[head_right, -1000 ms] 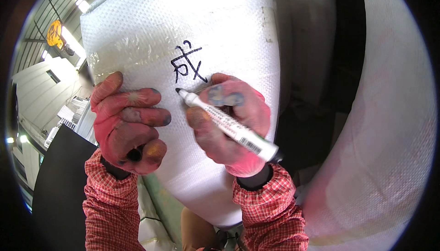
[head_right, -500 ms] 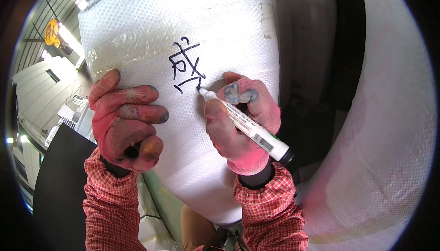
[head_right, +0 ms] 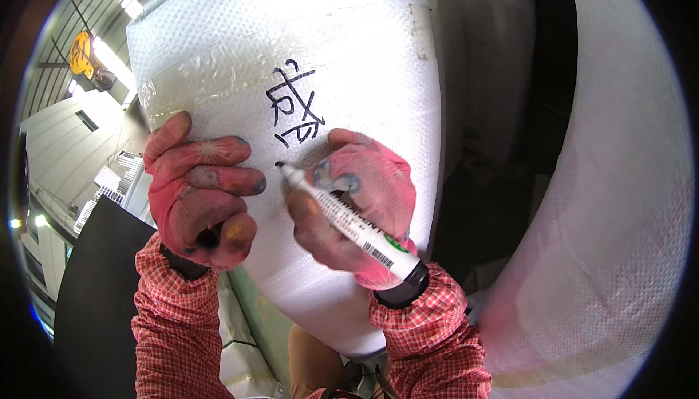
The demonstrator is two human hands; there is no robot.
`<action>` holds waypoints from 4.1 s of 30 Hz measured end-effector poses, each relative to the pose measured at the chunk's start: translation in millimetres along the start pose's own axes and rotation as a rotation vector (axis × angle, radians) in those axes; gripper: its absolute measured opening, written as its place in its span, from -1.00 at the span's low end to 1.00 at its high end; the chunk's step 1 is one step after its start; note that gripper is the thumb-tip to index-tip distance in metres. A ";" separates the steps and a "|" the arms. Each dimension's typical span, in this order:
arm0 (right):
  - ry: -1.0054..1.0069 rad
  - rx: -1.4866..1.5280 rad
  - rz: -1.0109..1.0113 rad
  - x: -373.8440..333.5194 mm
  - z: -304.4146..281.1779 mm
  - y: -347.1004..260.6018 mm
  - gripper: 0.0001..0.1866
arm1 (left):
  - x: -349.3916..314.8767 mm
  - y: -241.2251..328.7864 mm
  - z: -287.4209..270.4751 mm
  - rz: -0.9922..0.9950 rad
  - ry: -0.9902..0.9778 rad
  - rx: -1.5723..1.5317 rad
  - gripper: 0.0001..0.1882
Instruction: The person writes Chinese characters on large white wrapped packages using a black marker, then walks through the warehouse and attaches a small packaged item to a hanging crane hook.
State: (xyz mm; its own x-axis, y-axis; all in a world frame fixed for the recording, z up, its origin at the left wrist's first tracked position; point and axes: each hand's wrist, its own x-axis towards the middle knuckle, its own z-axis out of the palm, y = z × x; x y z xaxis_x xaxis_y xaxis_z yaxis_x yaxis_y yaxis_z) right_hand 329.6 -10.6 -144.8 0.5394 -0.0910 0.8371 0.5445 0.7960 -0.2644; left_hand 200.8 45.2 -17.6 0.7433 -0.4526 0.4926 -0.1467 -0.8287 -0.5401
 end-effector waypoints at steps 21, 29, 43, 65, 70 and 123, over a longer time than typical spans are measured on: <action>0.109 0.051 0.451 -33.1 7.4 -16.1 -0.79 | -24.5 -7.6 1.4 -0.001 0.016 -0.003 -0.86; -0.070 -0.008 0.178 -42.6 8.6 -2.3 -0.66 | -27.0 -8.9 3.0 -0.001 0.024 -0.019 -0.86; -0.089 -0.039 0.192 -53.8 7.3 -5.5 -0.83 | -30.6 -10.5 2.0 0.003 0.021 -0.012 -0.89; -0.233 -0.094 0.190 -86.2 4.3 -12.5 -0.76 | -39.2 -12.8 -2.3 0.009 0.002 0.012 -0.83; 0.018 0.007 0.275 -79.5 -7.7 -5.5 -0.80 | -22.1 -9.0 5.1 -0.010 0.006 0.017 -0.81; 0.141 -0.017 0.444 -123.6 -6.3 -17.9 -0.78 | -18.6 -9.7 1.6 0.008 -0.037 0.019 -0.86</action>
State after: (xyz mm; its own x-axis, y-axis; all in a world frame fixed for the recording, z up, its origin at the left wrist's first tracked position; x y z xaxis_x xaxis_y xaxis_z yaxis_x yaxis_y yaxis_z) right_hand 257.2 -17.4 -246.5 0.8041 0.1752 0.5681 0.2508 0.7665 -0.5912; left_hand 189.4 62.2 -22.6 0.7658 -0.4467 0.4626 -0.1411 -0.8185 -0.5569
